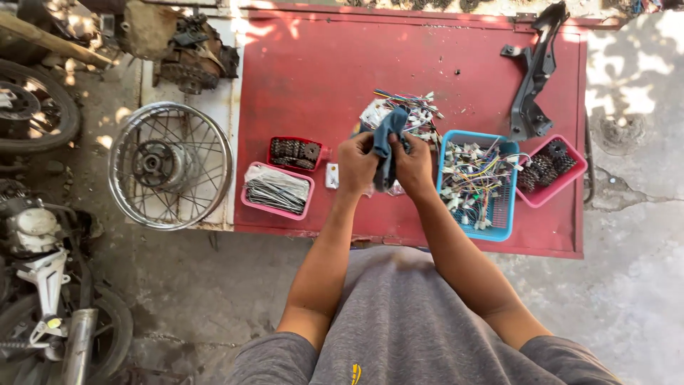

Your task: Sorting and cleaning motorcycle electrical wiring harnesses and connectors on a workbench.

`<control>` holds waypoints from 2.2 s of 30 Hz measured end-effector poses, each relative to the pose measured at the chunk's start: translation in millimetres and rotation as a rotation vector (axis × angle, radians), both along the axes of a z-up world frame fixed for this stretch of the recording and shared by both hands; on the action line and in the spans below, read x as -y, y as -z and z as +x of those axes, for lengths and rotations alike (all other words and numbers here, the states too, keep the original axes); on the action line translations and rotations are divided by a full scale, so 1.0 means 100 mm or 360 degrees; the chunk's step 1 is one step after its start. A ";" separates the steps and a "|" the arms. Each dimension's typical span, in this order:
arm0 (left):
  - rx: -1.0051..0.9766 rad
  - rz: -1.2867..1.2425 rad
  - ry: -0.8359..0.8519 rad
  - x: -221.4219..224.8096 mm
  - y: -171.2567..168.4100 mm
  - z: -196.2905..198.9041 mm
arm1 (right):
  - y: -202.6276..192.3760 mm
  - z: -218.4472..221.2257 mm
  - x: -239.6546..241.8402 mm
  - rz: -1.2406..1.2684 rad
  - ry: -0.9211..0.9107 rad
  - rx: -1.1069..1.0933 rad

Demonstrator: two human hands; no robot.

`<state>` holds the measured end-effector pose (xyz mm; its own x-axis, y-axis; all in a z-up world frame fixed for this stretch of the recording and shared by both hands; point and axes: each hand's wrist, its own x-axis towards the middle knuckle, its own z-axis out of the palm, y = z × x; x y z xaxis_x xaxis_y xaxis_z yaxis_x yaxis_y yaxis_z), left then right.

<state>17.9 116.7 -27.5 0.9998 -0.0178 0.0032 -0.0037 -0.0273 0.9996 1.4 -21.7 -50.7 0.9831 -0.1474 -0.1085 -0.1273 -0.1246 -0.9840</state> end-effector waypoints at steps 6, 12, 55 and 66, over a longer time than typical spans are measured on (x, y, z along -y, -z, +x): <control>-0.0039 0.0221 0.0213 -0.40 -0.05 0.12 | -0.10 0.09 -0.30 -0.0307 0.0262 0.0170; -0.0021 0.0164 0.0253 -0.70 -0.03 0.21 | -0.22 0.05 -0.52 -0.0358 0.0035 0.0246; -0.0065 0.0218 -0.0172 0.24 -0.07 0.41 | -0.42 0.17 0.30 -0.0612 -0.0314 0.0143; -0.0051 -0.0366 -0.0513 0.09 0.51 0.64 | -0.52 0.22 0.41 -0.0465 -0.0521 -0.0009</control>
